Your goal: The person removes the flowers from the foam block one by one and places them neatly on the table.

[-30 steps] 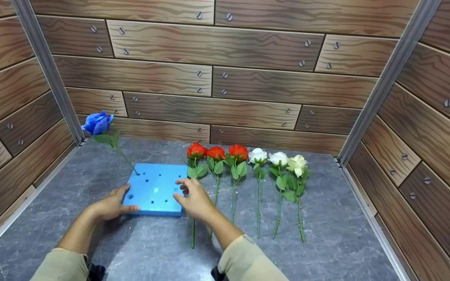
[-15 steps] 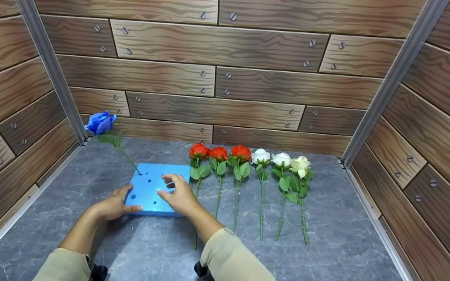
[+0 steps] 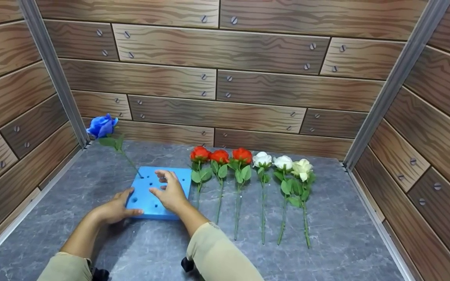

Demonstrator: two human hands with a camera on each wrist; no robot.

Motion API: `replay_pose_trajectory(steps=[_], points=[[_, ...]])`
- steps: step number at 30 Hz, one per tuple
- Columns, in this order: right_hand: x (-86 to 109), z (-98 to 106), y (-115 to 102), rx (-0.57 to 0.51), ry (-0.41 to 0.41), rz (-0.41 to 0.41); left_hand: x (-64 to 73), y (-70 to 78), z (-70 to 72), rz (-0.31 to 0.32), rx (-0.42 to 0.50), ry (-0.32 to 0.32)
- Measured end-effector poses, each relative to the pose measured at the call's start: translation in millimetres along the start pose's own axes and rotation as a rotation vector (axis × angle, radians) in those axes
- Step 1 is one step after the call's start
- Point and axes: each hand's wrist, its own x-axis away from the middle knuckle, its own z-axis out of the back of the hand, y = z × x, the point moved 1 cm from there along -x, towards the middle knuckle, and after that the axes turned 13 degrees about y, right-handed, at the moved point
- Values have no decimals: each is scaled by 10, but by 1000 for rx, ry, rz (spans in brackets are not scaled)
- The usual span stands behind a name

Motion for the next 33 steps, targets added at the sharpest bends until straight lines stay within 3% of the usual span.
replay_pose_trajectory(steps=[9, 21, 33], points=[[-136, -187, 92, 24, -45, 8, -4, 1, -5, 8, 10, -2], [-330, -505, 132, 52, -41, -9, -7, -13, -1, -5, 6, 10], [-465, -613, 153, 101, -50, -40, -29, -15, 18, 7, 7, -10]])
